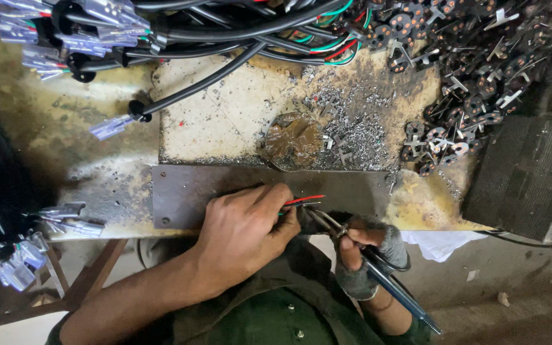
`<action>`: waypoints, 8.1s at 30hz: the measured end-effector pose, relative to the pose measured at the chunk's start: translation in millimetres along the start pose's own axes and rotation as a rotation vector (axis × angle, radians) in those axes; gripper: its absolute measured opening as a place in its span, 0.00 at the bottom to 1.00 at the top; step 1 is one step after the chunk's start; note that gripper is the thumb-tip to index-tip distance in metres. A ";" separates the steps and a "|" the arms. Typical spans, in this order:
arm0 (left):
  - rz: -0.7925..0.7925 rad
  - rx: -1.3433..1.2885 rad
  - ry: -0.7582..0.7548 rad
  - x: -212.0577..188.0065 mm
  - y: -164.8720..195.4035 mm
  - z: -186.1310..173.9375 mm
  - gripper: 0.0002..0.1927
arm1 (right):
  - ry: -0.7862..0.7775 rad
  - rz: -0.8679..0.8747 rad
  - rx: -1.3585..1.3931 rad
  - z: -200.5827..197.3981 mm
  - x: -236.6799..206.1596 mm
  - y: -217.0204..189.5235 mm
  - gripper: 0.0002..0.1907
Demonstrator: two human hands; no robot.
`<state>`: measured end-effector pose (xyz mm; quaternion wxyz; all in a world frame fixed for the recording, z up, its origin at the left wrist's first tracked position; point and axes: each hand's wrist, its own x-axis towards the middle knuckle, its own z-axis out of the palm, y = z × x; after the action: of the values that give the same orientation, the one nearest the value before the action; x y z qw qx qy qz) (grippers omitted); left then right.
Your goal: The person solders electrical wire connections at a workbench. They hold a soldering iron in one hand and solder wire in the other, applying solder to the exposed ends of red and green wires attached to connectors, then set finished wires aside and pick up the next wire to repeat the process.
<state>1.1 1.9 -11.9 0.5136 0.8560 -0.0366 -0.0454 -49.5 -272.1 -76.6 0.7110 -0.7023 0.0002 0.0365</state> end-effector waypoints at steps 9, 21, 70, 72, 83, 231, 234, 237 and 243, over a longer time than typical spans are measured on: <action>-0.011 0.029 0.006 -1.3 1.1 2.0 0.10 | -0.117 -0.186 -0.497 12.9 4.1 -25.6 0.10; -0.005 0.025 0.001 0.1 -1.4 3.1 0.10 | -0.393 -0.288 -0.811 21.2 13.7 -35.0 0.14; 0.031 0.057 -0.019 0.8 -0.6 4.9 0.14 | -0.041 0.088 0.046 34.6 25.9 -8.0 0.23; 0.037 0.054 -0.003 -0.1 -0.5 4.9 0.14 | 0.133 0.760 0.742 25.5 24.9 -0.9 0.26; 0.083 -0.057 0.147 -0.5 7.0 2.1 0.10 | 0.022 -0.045 -0.238 69.1 44.6 -32.4 0.29; -0.093 0.091 0.077 1.9 3.2 -5.7 0.08 | -0.769 0.125 -0.453 2.9 46.5 -35.7 0.13; -0.101 0.101 0.061 2.4 3.3 -5.4 0.09 | -0.291 -0.334 -0.603 9.4 33.5 -26.5 0.10; -0.110 0.100 0.031 2.2 3.1 -6.6 0.09 | -0.331 -0.434 -0.659 8.4 21.0 -10.1 0.11; -0.093 0.080 0.042 2.2 2.3 -7.2 0.08 | 0.029 1.013 0.473 -9.6 16.4 -6.9 0.10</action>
<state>4.0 6.8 -6.7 0.4769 0.8775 0.0121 -0.0495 -32.3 -280.9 -70.7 0.7426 -0.4364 0.3556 0.3629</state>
